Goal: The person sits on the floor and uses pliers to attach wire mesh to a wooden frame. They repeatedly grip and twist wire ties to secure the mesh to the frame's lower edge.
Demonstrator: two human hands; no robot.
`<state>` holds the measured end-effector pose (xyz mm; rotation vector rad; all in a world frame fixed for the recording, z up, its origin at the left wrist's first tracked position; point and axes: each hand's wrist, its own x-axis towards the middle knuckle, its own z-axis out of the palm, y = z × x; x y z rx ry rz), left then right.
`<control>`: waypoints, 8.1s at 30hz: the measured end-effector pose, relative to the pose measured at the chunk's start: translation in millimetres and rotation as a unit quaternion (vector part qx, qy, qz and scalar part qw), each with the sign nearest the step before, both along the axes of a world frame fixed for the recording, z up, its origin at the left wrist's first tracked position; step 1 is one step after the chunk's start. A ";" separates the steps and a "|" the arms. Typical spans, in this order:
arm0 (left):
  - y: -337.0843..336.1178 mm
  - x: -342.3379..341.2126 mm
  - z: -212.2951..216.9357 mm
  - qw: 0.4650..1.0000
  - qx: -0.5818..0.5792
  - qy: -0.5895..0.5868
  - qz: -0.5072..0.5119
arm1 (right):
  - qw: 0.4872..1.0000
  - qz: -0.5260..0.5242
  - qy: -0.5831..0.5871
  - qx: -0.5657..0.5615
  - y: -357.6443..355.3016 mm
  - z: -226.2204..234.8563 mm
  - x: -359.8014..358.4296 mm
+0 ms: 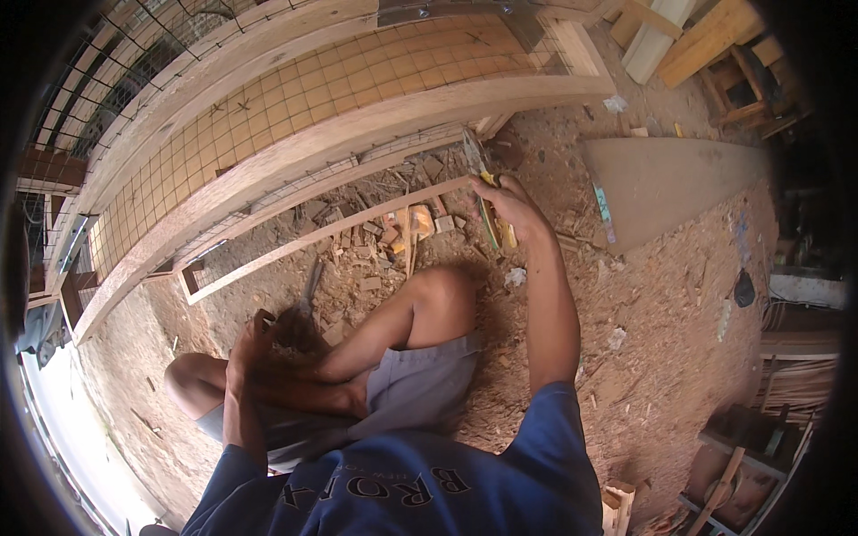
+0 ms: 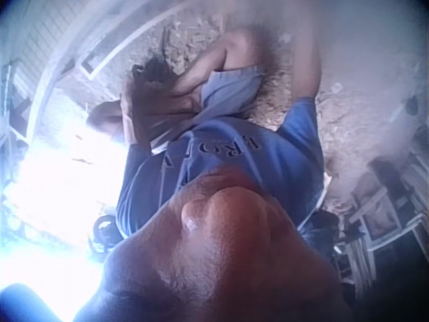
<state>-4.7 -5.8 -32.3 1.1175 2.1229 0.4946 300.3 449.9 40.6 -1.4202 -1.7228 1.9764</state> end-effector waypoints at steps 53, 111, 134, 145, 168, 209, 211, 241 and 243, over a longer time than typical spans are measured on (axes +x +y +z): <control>14.0 6.6 26.3 0.994 -0.066 -0.018 0.085 | 0.833 0.160 -0.391 0.357 9.9 20.2 -8.6; 431.0 220.6 11.5 0.759 0.229 -0.554 0.254 | 0.998 -0.001 -0.017 0.061 -28.2 22.7 51.6; 427.7 206.8 20.7 0.806 0.200 -0.513 0.216 | 0.986 0.003 -0.033 0.161 -23.3 19.8 47.4; 422.5 207.1 40.6 0.798 0.210 -0.519 0.224 | 0.997 -0.028 0.011 0.070 -25.6 15.3 46.1; 419.6 200.2 87.8 0.700 0.225 -0.637 0.231 | 0.985 -0.071 0.102 -0.119 -11.0 85.2 33.3; 217.6 194.1 24.1 0.854 0.202 -0.434 0.203 | 0.961 -0.231 0.094 0.121 -89.5 -42.8 29.6; 183.8 184.1 17.5 0.847 0.164 -0.449 0.233 | 0.938 -0.249 0.145 0.194 -57.2 -47.0 1.6; 138.3 191.2 21.4 0.856 0.184 -0.410 0.255 | 0.711 -0.042 0.072 0.698 45.7 -64.3 -49.9; 138.8 191.1 22.7 0.860 0.180 -0.404 0.255 | 0.673 -0.020 0.049 0.737 49.5 -62.9 -47.5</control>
